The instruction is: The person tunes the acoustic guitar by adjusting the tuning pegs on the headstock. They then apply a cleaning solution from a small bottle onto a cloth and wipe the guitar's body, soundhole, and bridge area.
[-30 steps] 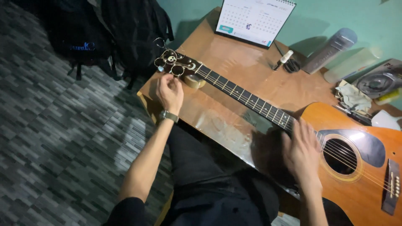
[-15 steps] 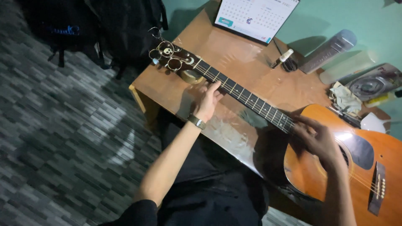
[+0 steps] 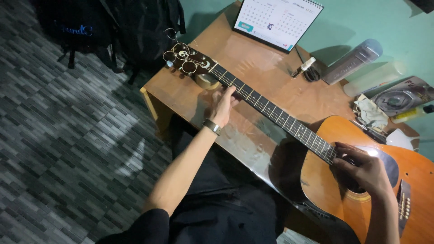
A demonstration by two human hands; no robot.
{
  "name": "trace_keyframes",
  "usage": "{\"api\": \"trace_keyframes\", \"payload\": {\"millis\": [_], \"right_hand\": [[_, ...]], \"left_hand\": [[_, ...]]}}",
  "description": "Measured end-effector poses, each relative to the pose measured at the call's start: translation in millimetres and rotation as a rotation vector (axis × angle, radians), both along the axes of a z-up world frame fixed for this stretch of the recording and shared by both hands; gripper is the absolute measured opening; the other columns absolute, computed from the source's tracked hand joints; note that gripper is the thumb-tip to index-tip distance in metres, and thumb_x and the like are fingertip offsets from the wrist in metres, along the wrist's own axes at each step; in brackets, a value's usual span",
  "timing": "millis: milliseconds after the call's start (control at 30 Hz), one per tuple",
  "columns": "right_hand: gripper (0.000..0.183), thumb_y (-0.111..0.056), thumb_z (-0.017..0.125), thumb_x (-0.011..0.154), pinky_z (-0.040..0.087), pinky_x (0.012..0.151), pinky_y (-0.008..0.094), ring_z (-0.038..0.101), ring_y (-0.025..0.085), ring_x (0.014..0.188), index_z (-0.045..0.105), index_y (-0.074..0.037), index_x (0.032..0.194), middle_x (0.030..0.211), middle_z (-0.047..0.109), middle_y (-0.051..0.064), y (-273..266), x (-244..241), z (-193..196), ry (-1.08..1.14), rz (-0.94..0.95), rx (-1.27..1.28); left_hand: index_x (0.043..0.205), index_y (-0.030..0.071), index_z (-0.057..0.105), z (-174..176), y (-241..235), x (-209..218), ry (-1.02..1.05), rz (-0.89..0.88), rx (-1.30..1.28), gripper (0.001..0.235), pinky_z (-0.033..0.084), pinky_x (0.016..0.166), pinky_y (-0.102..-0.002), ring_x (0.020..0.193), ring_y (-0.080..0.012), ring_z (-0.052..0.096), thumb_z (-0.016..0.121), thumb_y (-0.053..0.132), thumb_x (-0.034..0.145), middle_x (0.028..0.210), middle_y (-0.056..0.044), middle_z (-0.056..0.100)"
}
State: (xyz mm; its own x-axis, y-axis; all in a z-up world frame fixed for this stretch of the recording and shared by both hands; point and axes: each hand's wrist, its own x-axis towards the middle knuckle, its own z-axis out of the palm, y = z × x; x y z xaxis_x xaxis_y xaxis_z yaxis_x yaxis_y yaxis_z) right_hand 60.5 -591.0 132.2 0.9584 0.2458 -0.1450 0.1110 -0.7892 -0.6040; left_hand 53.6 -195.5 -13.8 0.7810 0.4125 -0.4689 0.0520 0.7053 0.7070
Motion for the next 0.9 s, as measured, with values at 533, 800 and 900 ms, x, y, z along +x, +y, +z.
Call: {"api": "trace_keyframes", "payload": {"millis": [533,800,900], "right_hand": [[0.036,-0.007,0.069,0.089,0.039,0.123,0.037,0.058,0.022,0.136,0.072,-0.001,0.125,0.137,0.069,0.012,-9,2,-6,-0.078,0.133,-0.029],[0.038,-0.005,0.077,0.082,0.037,0.124,0.035,0.057,0.020,0.135,0.075,0.002,0.120,0.135,0.070,0.012,-7,-1,-5,-0.052,0.080,-0.013],[0.035,-0.007,0.064,0.094,0.040,0.120,0.040,0.055,0.025,0.140,0.069,0.000,0.128,0.141,0.065,0.014,-6,-1,-3,-0.043,0.091,-0.026]], "left_hand": [[0.071,0.017,0.039,-2,1,26,0.128,0.221,0.036,0.032,0.054,0.063,-0.035,0.062,-0.0131,0.044,0.063,0.033,0.084,0.063,0.001,0.040],[0.134,0.002,0.049,15,7,5,0.005,0.076,0.087,0.059,0.059,0.100,-0.040,0.125,-0.0289,0.060,0.074,0.018,0.083,0.145,-0.018,0.052],[0.122,0.010,0.051,15,8,8,0.021,0.120,0.112,0.049,0.060,0.091,-0.040,0.109,-0.0242,0.060,0.072,0.021,0.079,0.133,-0.012,0.055]]}}
